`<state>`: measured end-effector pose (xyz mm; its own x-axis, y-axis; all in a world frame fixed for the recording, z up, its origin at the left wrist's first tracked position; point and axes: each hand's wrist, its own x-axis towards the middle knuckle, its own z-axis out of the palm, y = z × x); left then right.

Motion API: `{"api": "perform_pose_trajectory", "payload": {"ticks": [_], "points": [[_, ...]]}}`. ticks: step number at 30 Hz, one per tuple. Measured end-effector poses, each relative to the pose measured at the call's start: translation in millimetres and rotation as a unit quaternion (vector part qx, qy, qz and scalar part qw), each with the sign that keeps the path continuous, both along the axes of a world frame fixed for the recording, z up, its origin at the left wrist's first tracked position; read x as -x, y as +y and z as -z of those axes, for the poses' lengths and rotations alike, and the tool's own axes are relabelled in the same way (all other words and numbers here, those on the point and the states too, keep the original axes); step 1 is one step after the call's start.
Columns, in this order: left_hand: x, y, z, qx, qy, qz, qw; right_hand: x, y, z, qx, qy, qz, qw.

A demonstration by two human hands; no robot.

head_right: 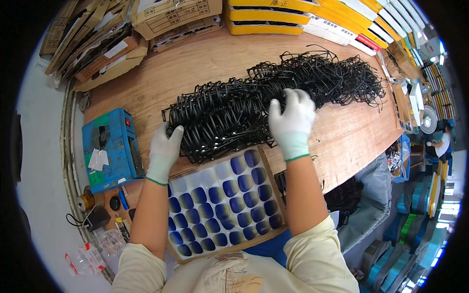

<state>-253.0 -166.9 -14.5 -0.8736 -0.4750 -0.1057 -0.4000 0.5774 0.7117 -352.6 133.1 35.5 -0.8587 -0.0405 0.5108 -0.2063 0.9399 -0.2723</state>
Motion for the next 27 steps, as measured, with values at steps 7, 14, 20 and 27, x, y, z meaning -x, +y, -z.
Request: {"api": "perform_pose_trajectory", "payload": {"ticks": [7,14,20,27], "points": [[-16.1,3.8,-24.8,-0.022,0.050,-0.024,0.998,35.9,84.9,27.8,-0.079,-0.262,0.073,0.959],[-41.2,6.4,-34.1,-0.068,0.169,-0.038,0.983,42.4,110.0,31.0,0.176,-0.269,-0.009,0.947],[14.5,54.1,-71.7,-0.013,0.264,0.110,0.958,33.5,116.5,19.4,0.228,-0.246,-0.054,0.941],[186.3,171.4,-95.3,0.294,0.082,0.371,0.877,28.3,109.0,27.6,0.216,-0.179,-0.051,0.958]]}}
